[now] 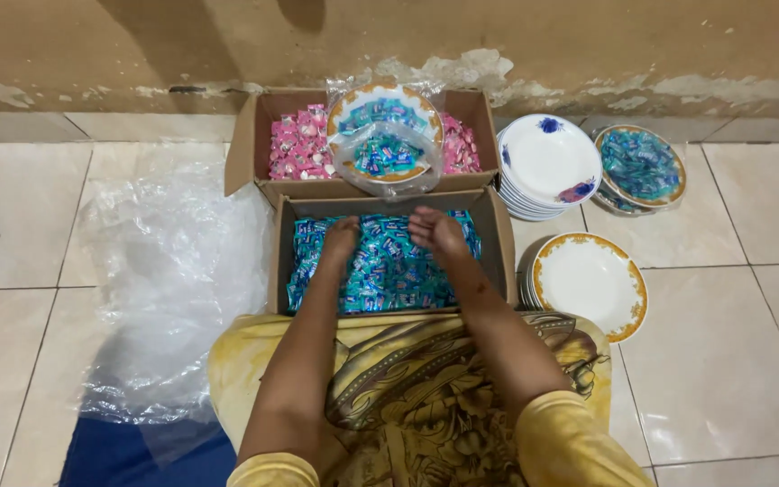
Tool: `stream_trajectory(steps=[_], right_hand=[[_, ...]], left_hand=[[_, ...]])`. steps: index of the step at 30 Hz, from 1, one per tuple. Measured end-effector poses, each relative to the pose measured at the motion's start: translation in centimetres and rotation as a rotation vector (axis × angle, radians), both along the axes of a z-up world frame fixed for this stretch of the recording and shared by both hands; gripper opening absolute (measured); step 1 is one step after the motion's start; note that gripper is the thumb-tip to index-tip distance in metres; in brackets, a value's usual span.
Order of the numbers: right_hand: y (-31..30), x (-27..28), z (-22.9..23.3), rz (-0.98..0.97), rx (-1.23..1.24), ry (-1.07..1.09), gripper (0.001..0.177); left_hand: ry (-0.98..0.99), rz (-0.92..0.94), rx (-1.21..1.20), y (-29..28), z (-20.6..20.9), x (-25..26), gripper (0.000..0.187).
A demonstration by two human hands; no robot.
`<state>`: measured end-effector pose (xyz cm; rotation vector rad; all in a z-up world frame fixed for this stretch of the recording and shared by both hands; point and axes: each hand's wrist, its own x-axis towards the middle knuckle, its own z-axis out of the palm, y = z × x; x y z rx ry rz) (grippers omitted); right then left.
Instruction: Packing small wrapped items into cardboard boxes and organizing ceramic plates
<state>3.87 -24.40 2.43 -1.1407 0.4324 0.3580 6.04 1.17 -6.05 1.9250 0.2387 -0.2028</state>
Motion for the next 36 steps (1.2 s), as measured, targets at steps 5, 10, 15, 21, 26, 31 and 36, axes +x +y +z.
stream_trajectory(steps=[5, 10, 15, 21, 26, 31, 36], right_hand=[[-0.2, -2.3, -10.9, 0.617, -1.255, -0.324, 0.061], [2.0, -6.6, -3.9, 0.778, -1.328, -0.458, 0.044], [1.0, -5.7, -4.7, 0.398, -0.892, -0.473, 0.027], [1.0, -6.4, -2.0, 0.115, -0.631, -0.405, 0.027], [2.3, -7.9, 3.3, 0.119, -0.569, -0.299, 0.032], [1.3, -7.1, 1.7, 0.130, -0.470, -0.129, 0.033], [0.6, -6.8, 2.6, 0.100, 0.194, 0.044, 0.056]], left_hand=[[-0.022, -0.280, 0.353, -2.1, -0.6, -6.3, 0.054], [-0.006, -0.404, 0.495, -2.2, 0.0, -9.2, 0.056], [0.025, -0.123, 0.057, -0.8, 0.5, -8.7, 0.031], [0.072, 0.033, -0.174, -1.5, 6.2, -10.0, 0.013], [0.027, 0.035, -0.298, -1.1, 4.0, -9.1, 0.009], [0.085, 0.031, -0.413, -1.3, 6.0, -10.0, 0.011], [0.125, -0.049, -0.336, -0.9, 5.8, -9.9, 0.045]])
